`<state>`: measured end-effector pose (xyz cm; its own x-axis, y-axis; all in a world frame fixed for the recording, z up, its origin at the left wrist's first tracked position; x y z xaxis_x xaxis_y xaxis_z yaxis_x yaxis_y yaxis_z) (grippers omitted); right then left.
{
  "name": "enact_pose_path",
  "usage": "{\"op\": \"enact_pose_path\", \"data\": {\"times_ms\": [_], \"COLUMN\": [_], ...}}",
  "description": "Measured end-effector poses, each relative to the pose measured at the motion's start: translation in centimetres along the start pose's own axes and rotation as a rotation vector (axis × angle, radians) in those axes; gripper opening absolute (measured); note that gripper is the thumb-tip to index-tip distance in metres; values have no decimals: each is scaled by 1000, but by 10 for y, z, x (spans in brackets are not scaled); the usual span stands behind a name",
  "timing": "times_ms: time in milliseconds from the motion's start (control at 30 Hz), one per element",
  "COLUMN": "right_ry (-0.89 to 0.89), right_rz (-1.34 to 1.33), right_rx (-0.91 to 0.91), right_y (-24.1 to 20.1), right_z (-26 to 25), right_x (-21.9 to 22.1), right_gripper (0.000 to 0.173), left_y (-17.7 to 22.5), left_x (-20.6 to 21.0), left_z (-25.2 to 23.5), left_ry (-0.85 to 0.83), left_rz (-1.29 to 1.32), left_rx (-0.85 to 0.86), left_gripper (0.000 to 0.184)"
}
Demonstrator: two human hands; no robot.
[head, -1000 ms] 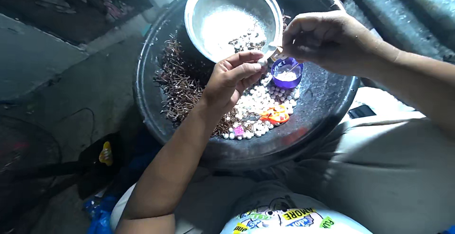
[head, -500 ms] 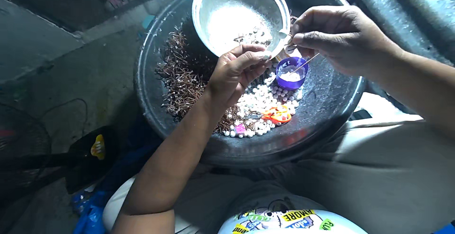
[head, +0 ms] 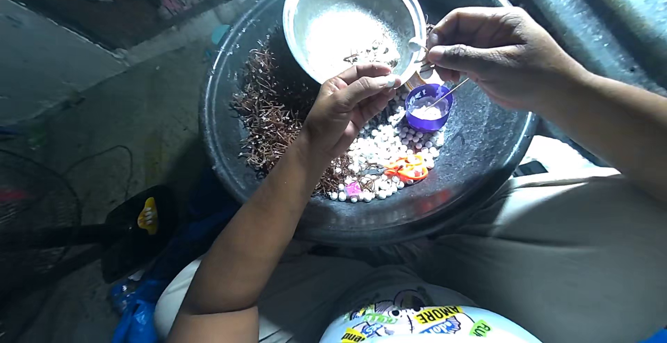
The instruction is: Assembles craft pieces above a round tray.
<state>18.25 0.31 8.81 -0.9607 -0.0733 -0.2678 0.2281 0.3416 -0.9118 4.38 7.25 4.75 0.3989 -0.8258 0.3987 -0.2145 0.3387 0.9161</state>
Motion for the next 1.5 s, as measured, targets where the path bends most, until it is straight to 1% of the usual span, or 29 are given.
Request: {"op": "enact_pose_path", "data": {"times_ms": [100, 167, 300, 333, 400, 500, 567, 733, 1000, 1500], "right_ry": [-14, -5, 9, 18, 30, 35, 18, -6, -20, -7], "right_rz": [21, 87, 340, 404, 524, 680, 738, 819, 885, 915], "right_rx": [1, 11, -62, -86, -121, -166, -192, -210, -185, -258], "right_y": [-1, -4, -18, -21, -27, -38, -43, -48, -48, -48], "right_z": [-1, -1, -2, -2, 0, 0, -1, -4, -5, -4], "right_x": [2, 2, 4, 6, 12, 24, 31, 41, 45, 49], "right_gripper": [6, 4, 7, 10, 17, 21, 21, 17, 20, 13], "left_y": [1, 2, 4, 5, 9, 15, 18, 21, 28, 21], "left_x": [0, -1, -2, -1, -1, -1, -1, 0, 2, 5], "left_z": [0, 1, 2, 2, 2, 3, 4, 4, 6, 4], "left_ry": [7, 20, 51, 60, 83, 115, 116, 100, 83, 88], "left_rz": [-4, -42, -124, -140, -184, -266, -303, -352, -466, -434], "left_rx": [0, -1, 13, 24, 61, 123, 157, 200, 274, 267], "left_gripper": [21, 21, 22, 21, 20, 21, 20, 21, 19, 20]}}
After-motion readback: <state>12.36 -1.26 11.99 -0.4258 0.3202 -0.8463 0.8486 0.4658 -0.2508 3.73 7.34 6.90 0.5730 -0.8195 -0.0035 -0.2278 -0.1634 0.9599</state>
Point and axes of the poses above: each hand's wrist, its own z-axis away from the middle knuckle, its own x-axis out of the palm, y = z × x, the point moved 10 cm from there along -z, towards the middle knuckle, and after that the axes turned 12 degrees about -y, right-handed, at the moved point
